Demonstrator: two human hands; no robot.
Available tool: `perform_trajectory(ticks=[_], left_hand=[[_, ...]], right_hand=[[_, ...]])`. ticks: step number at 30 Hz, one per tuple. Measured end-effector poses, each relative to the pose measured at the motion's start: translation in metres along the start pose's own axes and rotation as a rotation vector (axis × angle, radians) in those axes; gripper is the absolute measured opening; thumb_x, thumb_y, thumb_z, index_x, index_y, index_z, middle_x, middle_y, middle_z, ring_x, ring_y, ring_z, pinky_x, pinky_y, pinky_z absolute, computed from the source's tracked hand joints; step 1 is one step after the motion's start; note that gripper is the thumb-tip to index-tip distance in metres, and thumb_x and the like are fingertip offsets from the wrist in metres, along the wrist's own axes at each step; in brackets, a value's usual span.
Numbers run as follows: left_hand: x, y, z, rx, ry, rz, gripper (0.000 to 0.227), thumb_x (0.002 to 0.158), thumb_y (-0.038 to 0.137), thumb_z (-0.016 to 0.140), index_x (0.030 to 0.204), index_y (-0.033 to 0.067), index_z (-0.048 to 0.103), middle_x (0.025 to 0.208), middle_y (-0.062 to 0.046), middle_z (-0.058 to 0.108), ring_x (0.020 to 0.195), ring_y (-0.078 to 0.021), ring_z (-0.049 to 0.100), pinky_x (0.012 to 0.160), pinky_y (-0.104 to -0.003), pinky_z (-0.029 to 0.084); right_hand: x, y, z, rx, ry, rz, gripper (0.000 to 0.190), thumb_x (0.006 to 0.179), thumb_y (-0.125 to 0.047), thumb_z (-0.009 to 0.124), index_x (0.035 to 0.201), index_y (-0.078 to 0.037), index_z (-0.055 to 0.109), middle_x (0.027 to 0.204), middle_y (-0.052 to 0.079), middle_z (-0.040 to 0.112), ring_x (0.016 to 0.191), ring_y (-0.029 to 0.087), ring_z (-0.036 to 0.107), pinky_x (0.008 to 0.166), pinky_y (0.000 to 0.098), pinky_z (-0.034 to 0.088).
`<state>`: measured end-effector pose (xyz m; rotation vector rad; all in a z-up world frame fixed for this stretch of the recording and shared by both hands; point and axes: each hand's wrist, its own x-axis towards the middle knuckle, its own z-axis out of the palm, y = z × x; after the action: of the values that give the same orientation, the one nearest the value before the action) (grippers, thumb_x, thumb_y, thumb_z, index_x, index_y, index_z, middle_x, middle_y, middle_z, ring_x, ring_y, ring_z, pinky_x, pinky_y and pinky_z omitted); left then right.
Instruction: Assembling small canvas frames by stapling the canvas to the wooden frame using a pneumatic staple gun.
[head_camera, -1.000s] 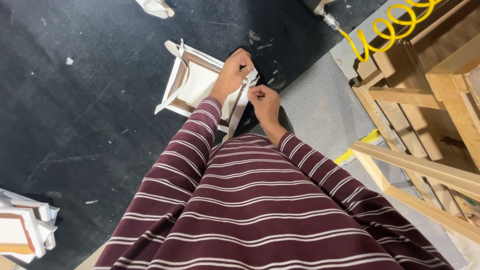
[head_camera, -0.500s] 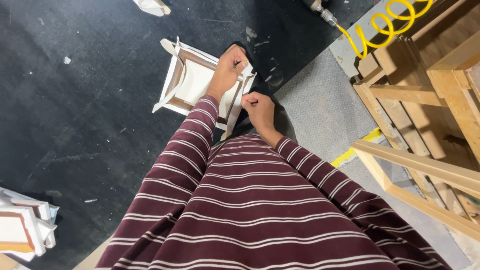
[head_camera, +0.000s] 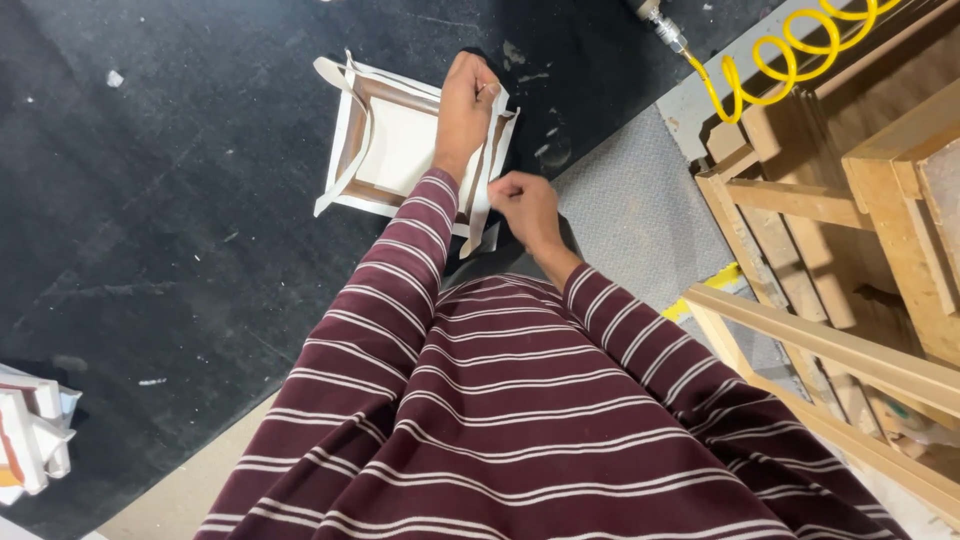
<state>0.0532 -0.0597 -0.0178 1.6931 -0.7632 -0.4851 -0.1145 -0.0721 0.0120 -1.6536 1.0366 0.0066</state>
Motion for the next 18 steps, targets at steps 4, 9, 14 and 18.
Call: perform_trajectory(ticks=[4, 9, 14, 18], left_hand=[[-0.002, -0.006, 0.000, 0.055, 0.040, 0.029, 0.026, 0.090, -0.009, 0.059, 0.079, 0.0122, 0.047, 0.087, -0.005, 0.049, 0.077, -0.0190, 0.052, 0.071, -0.033, 0.045], [0.008, -0.005, -0.016, 0.380, -0.004, 0.119, 0.035, 0.067, -0.023, 0.039, 0.080, 0.0095, 0.040, 0.089, -0.013, 0.044, 0.060, -0.0388, 0.046, 0.057, -0.052, 0.028], [0.012, -0.023, -0.021, 0.495, 0.075, 0.082, 0.033, 0.083, -0.018, 0.057, 0.082, 0.0111, 0.042, 0.089, -0.009, 0.045, 0.059, -0.0277, 0.045, 0.055, -0.036, 0.039], [0.010, -0.029, -0.013, 0.567, 0.139, 0.035, 0.031, 0.085, -0.013, 0.062, 0.085, 0.0126, 0.045, 0.093, -0.009, 0.048, 0.071, -0.0271, 0.048, 0.069, -0.034, 0.045]], right_hand=[[-0.021, -0.008, 0.001, 0.000, -0.059, 0.061, 0.012, 0.090, -0.004, 0.072, 0.088, -0.012, 0.080, 0.089, 0.000, 0.079, 0.082, 0.009, 0.071, 0.078, 0.0227, 0.058], [-0.006, -0.003, 0.000, -0.019, -0.068, 0.015, 0.008, 0.088, -0.007, 0.073, 0.086, -0.013, 0.079, 0.085, -0.003, 0.076, 0.079, 0.008, 0.068, 0.075, 0.0230, 0.055], [0.008, -0.005, -0.001, -0.047, -0.112, -0.033, 0.008, 0.086, -0.007, 0.074, 0.089, -0.012, 0.080, 0.091, 0.001, 0.079, 0.086, 0.012, 0.073, 0.079, 0.0253, 0.058], [0.003, -0.003, -0.002, -0.084, -0.132, 0.011, 0.008, 0.085, -0.008, 0.075, 0.086, -0.013, 0.080, 0.085, 0.000, 0.078, 0.082, 0.011, 0.071, 0.074, 0.0271, 0.056]])
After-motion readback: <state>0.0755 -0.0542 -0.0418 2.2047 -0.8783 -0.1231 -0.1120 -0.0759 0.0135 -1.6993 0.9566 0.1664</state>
